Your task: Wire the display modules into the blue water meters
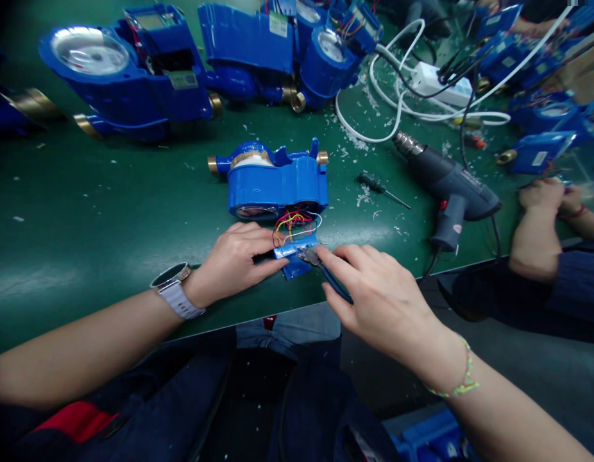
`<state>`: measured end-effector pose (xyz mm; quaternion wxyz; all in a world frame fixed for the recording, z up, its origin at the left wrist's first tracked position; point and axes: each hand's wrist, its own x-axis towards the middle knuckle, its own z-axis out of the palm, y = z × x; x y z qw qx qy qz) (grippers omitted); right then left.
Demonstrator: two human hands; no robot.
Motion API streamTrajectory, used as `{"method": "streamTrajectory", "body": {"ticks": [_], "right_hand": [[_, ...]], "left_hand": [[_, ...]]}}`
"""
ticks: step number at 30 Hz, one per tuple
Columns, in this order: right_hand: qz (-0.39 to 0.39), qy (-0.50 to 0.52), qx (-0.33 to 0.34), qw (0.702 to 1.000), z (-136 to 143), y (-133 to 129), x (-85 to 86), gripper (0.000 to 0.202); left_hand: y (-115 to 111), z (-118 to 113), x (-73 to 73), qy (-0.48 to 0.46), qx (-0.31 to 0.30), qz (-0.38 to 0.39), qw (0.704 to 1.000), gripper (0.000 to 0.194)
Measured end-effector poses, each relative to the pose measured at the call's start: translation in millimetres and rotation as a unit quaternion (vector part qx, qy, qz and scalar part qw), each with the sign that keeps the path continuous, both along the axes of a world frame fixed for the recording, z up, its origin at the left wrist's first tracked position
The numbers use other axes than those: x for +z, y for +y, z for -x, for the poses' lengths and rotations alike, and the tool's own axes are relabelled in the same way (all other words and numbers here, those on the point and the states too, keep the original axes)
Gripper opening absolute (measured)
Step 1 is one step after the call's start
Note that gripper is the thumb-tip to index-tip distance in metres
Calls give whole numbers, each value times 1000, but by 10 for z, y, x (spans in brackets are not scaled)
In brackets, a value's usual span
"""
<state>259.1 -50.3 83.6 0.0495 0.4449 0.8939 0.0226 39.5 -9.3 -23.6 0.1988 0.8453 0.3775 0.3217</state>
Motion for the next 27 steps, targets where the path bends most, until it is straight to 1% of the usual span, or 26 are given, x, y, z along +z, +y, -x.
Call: {"method": "streamTrajectory", "body": {"ticks": [6, 10, 13, 16, 20, 24, 27], "right_hand": [[-48, -99, 24, 994, 101, -2, 89, 39], [-62, -146, 36, 987, 206, -12, 166, 37], [-76, -155, 43, 984, 250, -35, 167, 34], [-86, -157, 39, 983, 262, -70, 129, 34], [-84, -129, 20, 988, 217, -94, 57, 35], [-21, -27, -30, 999, 104, -74, -28, 34], [7, 37, -53, 998, 47, -46, -70, 33]], "left_hand": [[-1, -9, 11, 0, 2, 2, 1000, 22], [0, -15, -3, -5, -1, 8, 1000, 22], [2, -15, -17, -12, -2, 10, 1000, 23], [4, -13, -24, -17, -4, 11, 1000, 23], [6, -14, -22, -16, 0, 14, 1000, 22], [3, -14, -14, -10, 4, 17, 1000, 22], [0, -13, -9, -6, 3, 21, 1000, 22]]}}
